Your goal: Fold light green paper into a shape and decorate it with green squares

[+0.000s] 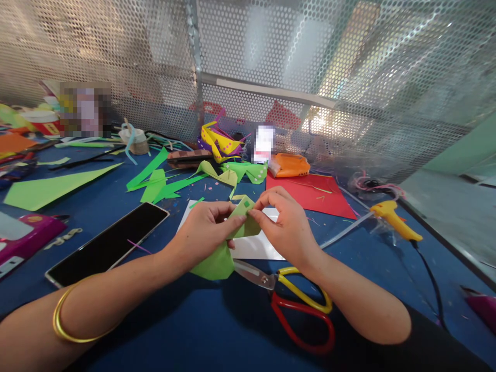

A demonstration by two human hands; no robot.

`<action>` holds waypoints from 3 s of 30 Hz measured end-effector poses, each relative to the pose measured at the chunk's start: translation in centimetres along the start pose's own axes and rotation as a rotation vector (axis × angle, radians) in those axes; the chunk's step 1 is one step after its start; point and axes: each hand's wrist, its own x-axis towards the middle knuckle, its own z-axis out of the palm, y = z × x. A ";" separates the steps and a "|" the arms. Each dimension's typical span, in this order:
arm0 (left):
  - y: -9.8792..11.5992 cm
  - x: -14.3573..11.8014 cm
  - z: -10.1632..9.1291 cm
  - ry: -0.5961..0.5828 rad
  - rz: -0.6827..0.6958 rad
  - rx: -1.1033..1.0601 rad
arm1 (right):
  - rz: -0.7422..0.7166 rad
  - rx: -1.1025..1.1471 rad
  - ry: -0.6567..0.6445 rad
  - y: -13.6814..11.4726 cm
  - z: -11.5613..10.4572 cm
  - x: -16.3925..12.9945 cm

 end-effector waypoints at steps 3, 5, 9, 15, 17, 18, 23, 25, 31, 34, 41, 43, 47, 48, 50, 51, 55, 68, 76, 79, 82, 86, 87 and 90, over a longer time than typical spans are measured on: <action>0.1 0.0 0.0 0.010 -0.008 -0.009 | 0.004 0.020 0.022 -0.1 0.1 -0.1; 0.2 0.1 0.0 0.022 -0.007 -0.005 | 0.015 0.050 0.053 -0.2 0.0 0.0; 0.5 0.0 0.0 0.061 -0.017 0.009 | 0.082 0.136 0.116 -0.1 -0.6 0.3; 0.5 -0.2 -0.2 0.107 -0.036 -0.009 | 0.327 0.361 -0.046 0.5 -0.8 0.7; 0.5 -0.2 -0.2 0.099 -0.032 0.003 | 0.368 0.451 -0.082 0.6 -0.6 0.7; 0.5 -0.1 -0.2 0.093 -0.027 0.007 | 0.377 0.485 -0.085 0.7 -0.5 0.7; 0.7 0.0 -0.1 0.093 -0.017 -0.019 | 0.369 0.525 -0.068 0.8 -0.3 0.7; 0.7 0.0 -0.1 0.097 -0.016 -0.015 | 0.334 0.473 -0.060 0.8 -0.3 0.5; 0.6 -0.2 -0.2 0.117 0.006 -0.014 | -0.165 -0.076 0.230 0.3 -0.3 -0.1; 0.8 -0.3 -0.1 0.108 0.018 -0.034 | -0.328 -0.256 0.304 0.0 -0.1 -0.4; 1.2 -0.5 0.3 0.080 0.011 -0.051 | -0.341 -0.364 0.304 0.0 0.2 -0.8; 1.2 -0.5 0.3 0.072 0.014 -0.046 | -0.342 -0.378 0.303 -0.1 0.3 -0.8; 1.1 -0.5 0.3 0.073 0.004 -0.034 | -0.324 -0.384 0.279 -0.2 0.3 -0.9; 1.0 -0.5 0.3 0.077 -0.001 -0.027 | -0.318 -0.384 0.272 -0.2 0.2 -0.9; 1.0 -0.5 0.3 0.081 -0.005 -0.015 | -0.313 -0.380 0.262 -0.2 0.2 -0.9; 1.0 -0.5 0.3 0.082 -0.006 -0.009 | -0.315 -0.378 0.261 -0.2 0.2 -0.9; 1.1 -0.5 0.3 0.092 -0.022 0.004 | -0.326 -0.375 0.259 -0.2 0.2 -0.9; 1.0 -0.3 0.2 0.074 -0.021 -0.007 | -0.339 -0.372 0.254 -0.2 0.3 -0.9; 1.1 -0.4 0.0 0.094 -0.045 -0.064 | -0.249 -0.279 0.263 -0.4 -1.1 -0.6; 1.2 -0.4 -0.1 0.114 -0.058 -0.070 | -0.082 -0.169 0.236 -0.3 -1.8 0.0; 1.2 -0.4 -0.1 0.127 -0.060 -0.069 | 0.179 0.047 0.074 0.0 -2.0 0.5; 1.3 -0.5 -0.1 0.117 -0.059 -0.064 | 0.353 0.313 -0.089 0.2 -1.5 0.8; 1.2 -0.5 -0.1 0.114 -0.062 -0.061 | 0.359 0.343 -0.091 0.2 -1.3 0.8; 0.9 -0.4 -0.1 0.109 -0.079 -0.068 | 0.349 0.383 -0.076 0.1 -0.8 0.6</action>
